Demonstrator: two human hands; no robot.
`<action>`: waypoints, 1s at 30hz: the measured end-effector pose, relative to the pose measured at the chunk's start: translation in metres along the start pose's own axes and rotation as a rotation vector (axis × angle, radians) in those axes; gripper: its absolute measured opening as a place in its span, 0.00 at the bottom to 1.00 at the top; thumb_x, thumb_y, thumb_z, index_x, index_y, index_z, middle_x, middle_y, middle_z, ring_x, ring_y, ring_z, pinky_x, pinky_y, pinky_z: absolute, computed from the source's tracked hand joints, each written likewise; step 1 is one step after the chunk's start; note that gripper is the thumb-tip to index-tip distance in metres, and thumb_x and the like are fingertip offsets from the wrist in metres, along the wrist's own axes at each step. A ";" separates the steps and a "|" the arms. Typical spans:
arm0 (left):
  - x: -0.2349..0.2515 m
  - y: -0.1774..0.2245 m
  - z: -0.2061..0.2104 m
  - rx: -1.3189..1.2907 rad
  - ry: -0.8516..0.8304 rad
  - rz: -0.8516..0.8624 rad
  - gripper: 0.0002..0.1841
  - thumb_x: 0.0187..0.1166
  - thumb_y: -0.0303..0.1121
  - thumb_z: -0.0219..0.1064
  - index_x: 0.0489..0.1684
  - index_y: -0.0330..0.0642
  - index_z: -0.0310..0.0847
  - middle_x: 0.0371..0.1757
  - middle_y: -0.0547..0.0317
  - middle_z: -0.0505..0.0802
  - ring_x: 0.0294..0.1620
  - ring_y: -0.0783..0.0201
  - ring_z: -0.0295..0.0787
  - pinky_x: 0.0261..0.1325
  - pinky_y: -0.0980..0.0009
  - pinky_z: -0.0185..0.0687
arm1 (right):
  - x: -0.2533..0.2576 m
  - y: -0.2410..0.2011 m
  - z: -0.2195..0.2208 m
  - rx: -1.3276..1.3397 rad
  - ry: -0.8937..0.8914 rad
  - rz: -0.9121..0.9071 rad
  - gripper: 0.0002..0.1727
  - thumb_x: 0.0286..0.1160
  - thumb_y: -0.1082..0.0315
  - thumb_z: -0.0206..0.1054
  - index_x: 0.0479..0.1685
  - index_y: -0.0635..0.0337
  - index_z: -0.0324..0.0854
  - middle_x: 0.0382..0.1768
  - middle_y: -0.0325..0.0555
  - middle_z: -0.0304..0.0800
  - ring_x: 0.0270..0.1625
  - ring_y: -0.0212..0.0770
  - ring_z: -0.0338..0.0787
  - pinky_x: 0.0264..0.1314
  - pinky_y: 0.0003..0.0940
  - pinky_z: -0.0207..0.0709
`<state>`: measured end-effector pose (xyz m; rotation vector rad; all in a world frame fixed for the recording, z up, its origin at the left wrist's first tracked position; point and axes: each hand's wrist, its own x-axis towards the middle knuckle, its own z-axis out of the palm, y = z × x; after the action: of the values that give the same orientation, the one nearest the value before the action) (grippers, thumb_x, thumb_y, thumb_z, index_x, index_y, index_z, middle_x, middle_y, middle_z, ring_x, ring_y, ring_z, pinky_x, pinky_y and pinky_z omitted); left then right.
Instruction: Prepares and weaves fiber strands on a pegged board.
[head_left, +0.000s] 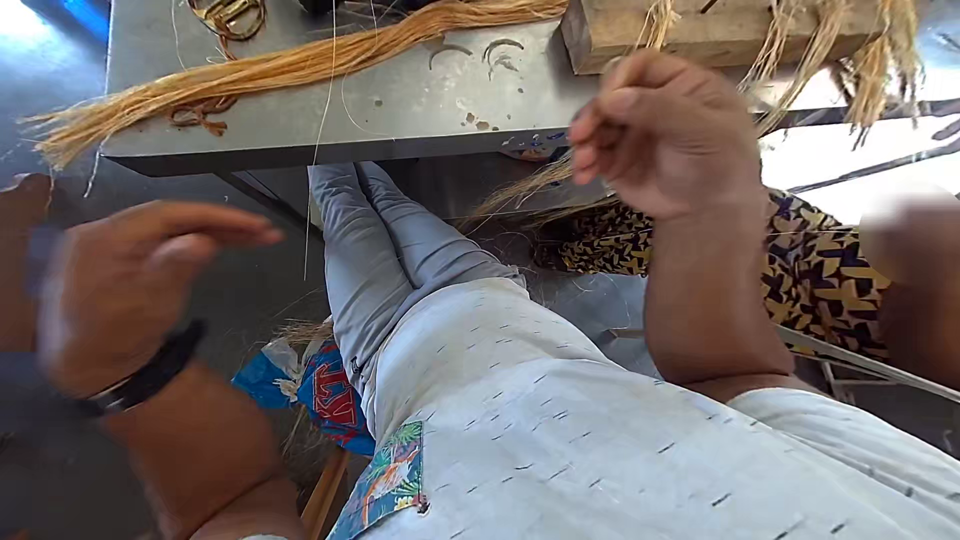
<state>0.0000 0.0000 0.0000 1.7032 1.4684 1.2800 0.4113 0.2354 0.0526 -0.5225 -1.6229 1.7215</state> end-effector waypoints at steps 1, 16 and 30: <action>0.027 0.014 0.033 -0.006 -0.029 0.051 0.27 0.86 0.60 0.59 0.64 0.46 0.86 0.60 0.60 0.94 0.60 0.58 0.93 0.67 0.56 0.90 | 0.005 0.007 0.011 0.057 -0.019 0.026 0.12 0.89 0.71 0.49 0.42 0.54 0.80 0.39 0.44 0.96 0.34 0.37 0.96 0.36 0.33 0.94; 0.073 -0.010 0.127 -0.107 -0.103 -0.085 0.16 0.94 0.36 0.52 0.51 0.38 0.87 0.22 0.62 0.82 0.15 0.74 0.70 0.17 0.80 0.68 | -0.003 -0.012 -0.136 0.121 0.738 -0.115 0.15 0.92 0.68 0.46 0.42 0.52 0.79 0.39 0.37 0.94 0.44 0.32 0.94 0.56 0.28 0.89; -0.010 -0.064 -0.010 0.035 0.298 -0.394 0.14 0.92 0.39 0.56 0.49 0.45 0.88 0.22 0.72 0.84 0.17 0.78 0.77 0.20 0.83 0.76 | -0.073 -0.031 -0.224 0.233 1.131 -0.359 0.07 0.92 0.71 0.48 0.49 0.57 0.71 0.40 0.44 0.88 0.43 0.34 0.93 0.53 0.27 0.89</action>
<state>-0.0361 0.0057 -0.0548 1.1928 1.8930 1.3278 0.6261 0.3372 0.0405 -0.8182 -0.6317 0.9792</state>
